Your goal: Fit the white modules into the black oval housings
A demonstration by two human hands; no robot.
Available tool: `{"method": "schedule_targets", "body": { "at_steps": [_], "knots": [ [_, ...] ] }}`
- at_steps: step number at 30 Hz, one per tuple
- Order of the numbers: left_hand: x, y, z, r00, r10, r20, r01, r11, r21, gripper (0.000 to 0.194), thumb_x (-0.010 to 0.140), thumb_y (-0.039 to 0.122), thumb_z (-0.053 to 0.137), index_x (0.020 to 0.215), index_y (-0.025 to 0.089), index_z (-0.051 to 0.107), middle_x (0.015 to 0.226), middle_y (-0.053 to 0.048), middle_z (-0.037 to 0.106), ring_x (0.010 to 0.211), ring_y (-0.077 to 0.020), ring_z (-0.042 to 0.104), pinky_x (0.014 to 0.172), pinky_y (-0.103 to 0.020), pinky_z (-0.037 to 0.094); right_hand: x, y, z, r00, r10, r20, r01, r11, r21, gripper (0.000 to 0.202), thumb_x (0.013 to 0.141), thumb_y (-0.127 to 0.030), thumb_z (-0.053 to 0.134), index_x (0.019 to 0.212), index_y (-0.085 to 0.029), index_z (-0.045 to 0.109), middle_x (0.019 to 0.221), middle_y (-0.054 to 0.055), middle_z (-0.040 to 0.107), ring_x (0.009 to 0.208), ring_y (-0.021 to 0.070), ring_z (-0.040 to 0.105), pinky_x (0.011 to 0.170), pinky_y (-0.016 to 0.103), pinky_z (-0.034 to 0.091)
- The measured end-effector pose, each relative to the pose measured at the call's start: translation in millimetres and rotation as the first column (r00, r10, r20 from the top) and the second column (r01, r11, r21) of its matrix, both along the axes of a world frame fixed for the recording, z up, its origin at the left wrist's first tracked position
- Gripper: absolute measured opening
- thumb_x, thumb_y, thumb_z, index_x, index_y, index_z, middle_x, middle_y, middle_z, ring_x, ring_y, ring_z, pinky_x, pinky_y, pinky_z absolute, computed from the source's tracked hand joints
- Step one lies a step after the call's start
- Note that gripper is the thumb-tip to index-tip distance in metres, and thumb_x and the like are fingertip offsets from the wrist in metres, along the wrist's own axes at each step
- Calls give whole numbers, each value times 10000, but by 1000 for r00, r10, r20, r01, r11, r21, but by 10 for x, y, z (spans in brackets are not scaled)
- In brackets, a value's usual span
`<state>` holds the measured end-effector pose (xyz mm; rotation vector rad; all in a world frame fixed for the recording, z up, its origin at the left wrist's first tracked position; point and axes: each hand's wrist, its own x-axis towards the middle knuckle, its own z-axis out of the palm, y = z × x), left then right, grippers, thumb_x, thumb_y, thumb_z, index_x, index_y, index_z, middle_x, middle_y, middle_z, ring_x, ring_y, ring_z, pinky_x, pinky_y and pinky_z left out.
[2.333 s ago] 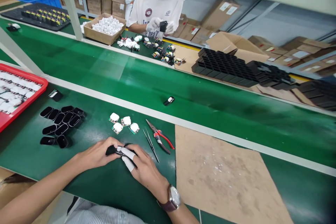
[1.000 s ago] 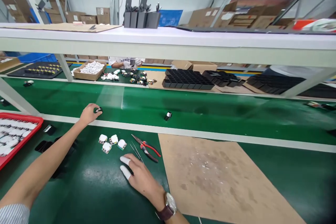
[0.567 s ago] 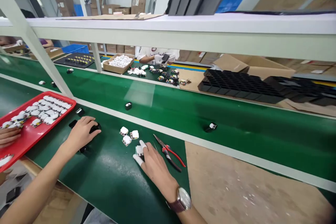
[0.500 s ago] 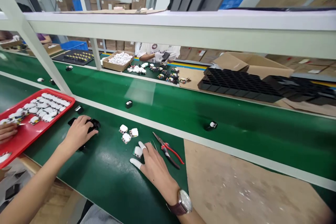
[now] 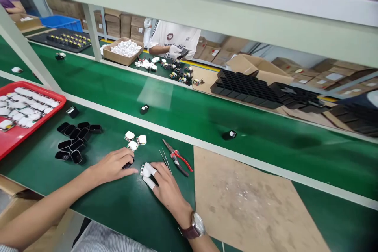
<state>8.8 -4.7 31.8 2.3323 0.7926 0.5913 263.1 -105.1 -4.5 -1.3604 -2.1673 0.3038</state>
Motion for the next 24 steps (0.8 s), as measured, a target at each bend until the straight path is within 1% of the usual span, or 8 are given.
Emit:
{"method": "schedule_targets", "body": {
  "at_steps": [2,4,6,8,11,14,18,24],
  "knots": [
    [-20,-3,-87,999,14,44,-11,999,-47,433,802,555,884,970,233,649,1114,-87,734,1067,-293,713,913,-377,576,-5,-44,-45,998,-37,-56,38,999,14,487,1041,-209,610,1511,-245,490,1240,116,692,1100,287,664,919,491,632],
    [-89,5,-127,998,27,63,-20,993,-120,634,674,601,955,1101,247,648,1198,-96,714,1142,-321,693,956,-412,580,-20,-78,-55,990,-66,-125,70,997,30,488,1031,-204,628,1498,-259,497,1211,109,695,1093,275,673,918,475,632],
    [-161,5,-145,999,22,44,-13,980,-199,768,685,553,965,1304,276,605,1336,-113,664,1220,-334,666,1008,-445,578,-54,-100,-16,976,-89,-197,101,994,49,452,1018,-183,638,1450,-272,537,1202,104,690,1096,264,683,928,457,630],
    [-202,-5,-174,1000,0,13,3,965,-263,788,788,450,916,1456,309,523,1450,-123,603,1286,-331,641,1066,-465,561,-110,-109,69,962,-103,-254,118,992,42,449,1012,-166,630,1441,-279,553,1230,108,679,1119,256,694,950,433,630],
    [-189,-31,-250,1000,-16,16,20,952,-305,724,902,330,808,1539,340,463,1480,-110,602,1335,-320,621,1123,-476,530,-221,-92,217,956,-85,-280,93,996,15,509,1013,-175,620,1498,-287,516,1265,113,667,1147,248,708,963,390,638],
    [-136,-49,-298,997,-41,64,58,954,-294,769,932,250,753,1605,352,396,1426,-94,657,1330,-312,617,1115,-478,533,-317,-55,290,977,-65,-201,74,996,40,581,1021,-186,619,1565,-278,435,1298,129,663,1176,266,705,983,410,643],
    [-106,-65,-271,992,-78,100,101,966,-239,831,967,190,693,1667,359,280,1457,-94,647,1367,-308,569,1125,-496,518,-364,-23,275,998,-51,-46,54,996,72,655,1018,-133,576,1619,-238,338,1308,168,663,1168,316,703,947,477,659],
    [-121,-91,-269,987,-86,134,110,977,-185,838,993,158,644,1685,365,219,1492,-100,626,1400,-312,542,1133,-520,510,-344,-36,337,996,-37,77,37,999,-1,665,1023,-114,482,1652,-215,293,1342,192,656,1162,341,707,920,506,664]
  ]
}}
